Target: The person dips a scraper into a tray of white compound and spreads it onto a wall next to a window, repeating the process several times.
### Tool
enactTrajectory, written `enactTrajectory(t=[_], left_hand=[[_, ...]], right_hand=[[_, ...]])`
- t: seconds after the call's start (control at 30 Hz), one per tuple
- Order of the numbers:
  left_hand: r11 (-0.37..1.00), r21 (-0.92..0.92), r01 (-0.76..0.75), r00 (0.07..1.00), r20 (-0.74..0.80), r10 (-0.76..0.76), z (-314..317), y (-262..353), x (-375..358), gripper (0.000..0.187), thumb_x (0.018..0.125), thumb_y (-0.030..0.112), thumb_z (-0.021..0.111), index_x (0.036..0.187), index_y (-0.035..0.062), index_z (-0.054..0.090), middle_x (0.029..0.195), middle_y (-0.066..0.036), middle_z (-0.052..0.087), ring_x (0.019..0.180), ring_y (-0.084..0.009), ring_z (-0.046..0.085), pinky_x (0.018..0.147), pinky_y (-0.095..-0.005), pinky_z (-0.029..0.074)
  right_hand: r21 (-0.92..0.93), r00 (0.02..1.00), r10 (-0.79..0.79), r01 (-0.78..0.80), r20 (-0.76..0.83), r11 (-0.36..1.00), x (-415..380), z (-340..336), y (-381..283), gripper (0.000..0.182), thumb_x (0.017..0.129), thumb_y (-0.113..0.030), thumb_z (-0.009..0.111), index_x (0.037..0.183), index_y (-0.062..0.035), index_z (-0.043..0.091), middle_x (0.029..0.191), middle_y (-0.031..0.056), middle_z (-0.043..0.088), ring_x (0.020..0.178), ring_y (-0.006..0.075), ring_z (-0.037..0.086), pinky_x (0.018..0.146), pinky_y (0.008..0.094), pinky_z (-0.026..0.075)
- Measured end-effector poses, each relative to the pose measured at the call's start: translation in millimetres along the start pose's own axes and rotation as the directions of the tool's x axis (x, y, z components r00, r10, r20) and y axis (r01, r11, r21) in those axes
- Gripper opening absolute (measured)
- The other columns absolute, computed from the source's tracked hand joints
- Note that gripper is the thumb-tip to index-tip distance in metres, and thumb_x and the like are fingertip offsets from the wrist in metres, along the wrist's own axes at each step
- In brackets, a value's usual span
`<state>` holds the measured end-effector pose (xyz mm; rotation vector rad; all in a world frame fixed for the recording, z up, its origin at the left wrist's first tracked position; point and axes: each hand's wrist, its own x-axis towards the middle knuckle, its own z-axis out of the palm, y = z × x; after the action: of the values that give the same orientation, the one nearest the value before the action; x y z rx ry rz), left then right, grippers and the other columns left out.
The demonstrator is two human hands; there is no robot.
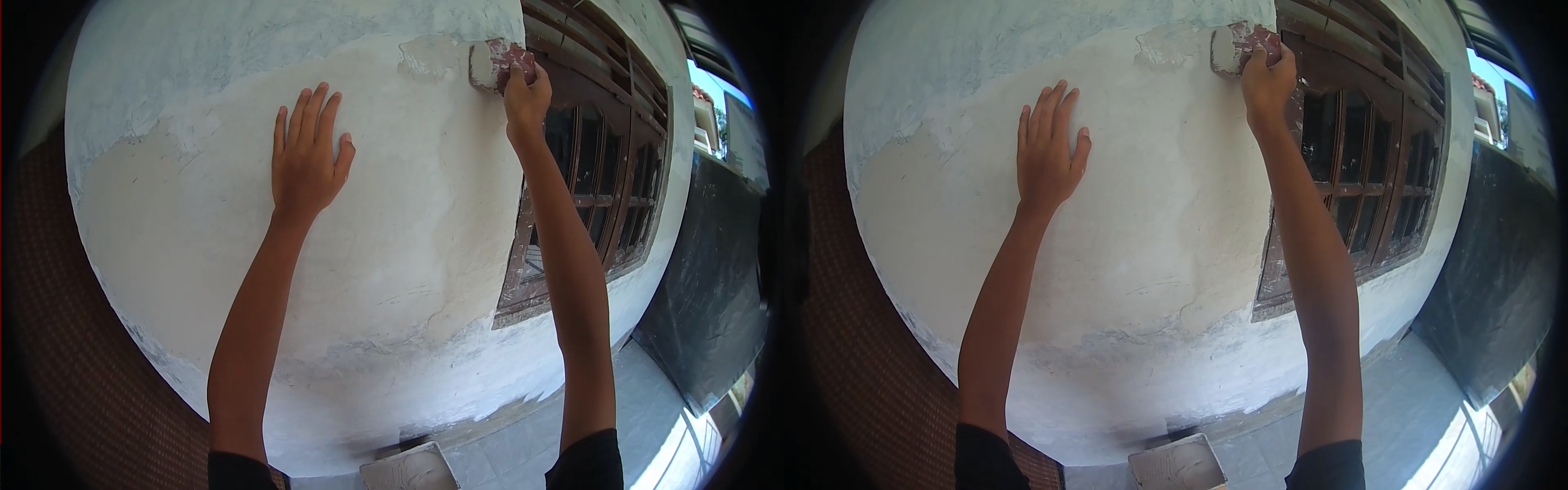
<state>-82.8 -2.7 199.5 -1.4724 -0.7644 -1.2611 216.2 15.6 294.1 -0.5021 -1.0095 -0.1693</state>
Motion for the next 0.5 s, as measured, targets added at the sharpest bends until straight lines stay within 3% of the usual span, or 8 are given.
enactTrajectory(t=[0.07,0.1,0.13,0.2,0.23,0.37,0.43,0.5], left_hand=[[1.0,0.003,0.005,1.0,0.004,-0.005,0,0,0,0.051,0.091,0.021,0.053,0.14,0.012,0.044,0.147,-0.007,0.04,0.139,-0.0249,0.035,0.116,-0.0486,0.022],[1.0,0.004,0.001,1.0,0.0,-0.001,0,-1,0,0.051,0.091,0.022,0.053,0.14,0.0119,0.044,0.147,-0.007,0.04,0.139,-0.0249,0.035,0.116,-0.0487,0.022],[1.0,0.004,-0.002,1.0,-0.003,0.002,1,-1,0,0.051,0.091,0.022,0.053,0.14,0.0119,0.044,0.148,-0.007,0.04,0.139,-0.0249,0.035,0.116,-0.0487,0.022],[1.0,0.002,-0.003,1.0,-0.004,0.003,2,-1,0,0.051,0.091,0.022,0.053,0.14,0.0119,0.044,0.148,-0.007,0.04,0.139,-0.0247,0.035,0.116,-0.0487,0.023],[1.0,0.004,-0.002,1.0,-0.003,0.002,2,-1,0,0.05,0.091,0.022,0.053,0.14,0.012,0.044,0.148,-0.007,0.04,0.139,-0.0246,0.035,0.116,-0.0487,0.023],[1.0,0.007,0.005,1.0,0.002,-0.005,1,0,0,0.051,0.091,0.022,0.053,0.14,0.0121,0.044,0.148,-0.007,0.04,0.139,-0.0243,0.035,0.116,-0.0487,0.023],[1.0,0.01,0.004,1.0,0.005,-0.004,1,-1,0,0.051,0.091,0.022,0.053,0.14,0.0121,0.044,0.148,-0.006,0.04,0.139,-0.0242,0.035,0.116,-0.0487,0.023],[1.0,0.007,0.002,1.0,0.004,-0.002,1,0,-1,0.05,0.091,0.022,0.053,0.14,0.0121,0.044,0.148,-0.006,0.04,0.14,-0.0241,0.034,0.116,-0.0487,0.022]], right_hand=[[0.254,0.992,0.073,-0.098,0.106,0.962,-15,-1,-18,0.041,0.092,-0.016,0.059,0.126,0.0063,0.053,0.111,0.0182,0.064,0.097,0.0228,0.064,0.085,0.0332,0.051],[0.124,0.981,-0.031,0.007,0.189,0.992,-15,-1,-11,0.041,0.092,-0.015,0.058,0.126,0.0069,0.052,0.11,0.0158,0.064,0.094,0.0194,0.064,0.082,0.0311,0.051],[0.122,0.982,-0.031,0.008,0.188,0.993,-14,-1,-5,0.041,0.092,-0.015,0.058,0.126,0.0069,0.052,0.11,0.0158,0.064,0.094,0.0194,0.064,0.082,0.0311,0.051],[-0.109,0.99,-0.088,0.099,0.108,0.989,-9,0,2,0.04,0.093,-0.015,0.057,0.126,0.007,0.052,0.11,0.0149,0.064,0.094,0.0179,0.064,0.082,0.0302,0.051],[-0.007,1.0,0.013,-0.013,0.027,1.0,-3,-1,2,0.041,0.093,-0.015,0.058,0.126,0.0067,0.052,0.112,0.016,0.063,0.097,0.0195,0.064,0.085,0.0314,0.05],[0.24,0.993,0.098,-0.11,0.062,0.965,-13,-4,-13,0.042,0.093,-0.016,0.058,0.127,0.0066,0.051,0.114,0.0185,0.063,0.101,0.0231,0.063,0.089,0.0334,0.05],[-0.198,0.978,-0.15,0.178,0.147,0.964,-11,-5,-4,0.041,0.093,-0.014,0.057,0.128,0.0065,0.049,0.112,0.0171,0.063,0.1,0.0211,0.064,0.086,0.0315,0.051],[-0.106,0.997,-0.054,0.059,0.05,0.993,-4,-10,-3,0.041,0.093,-0.014,0.057,0.128,0.0063,0.05,0.113,0.0173,0.063,0.101,0.0213,0.063,0.087,0.0315,0.05]])
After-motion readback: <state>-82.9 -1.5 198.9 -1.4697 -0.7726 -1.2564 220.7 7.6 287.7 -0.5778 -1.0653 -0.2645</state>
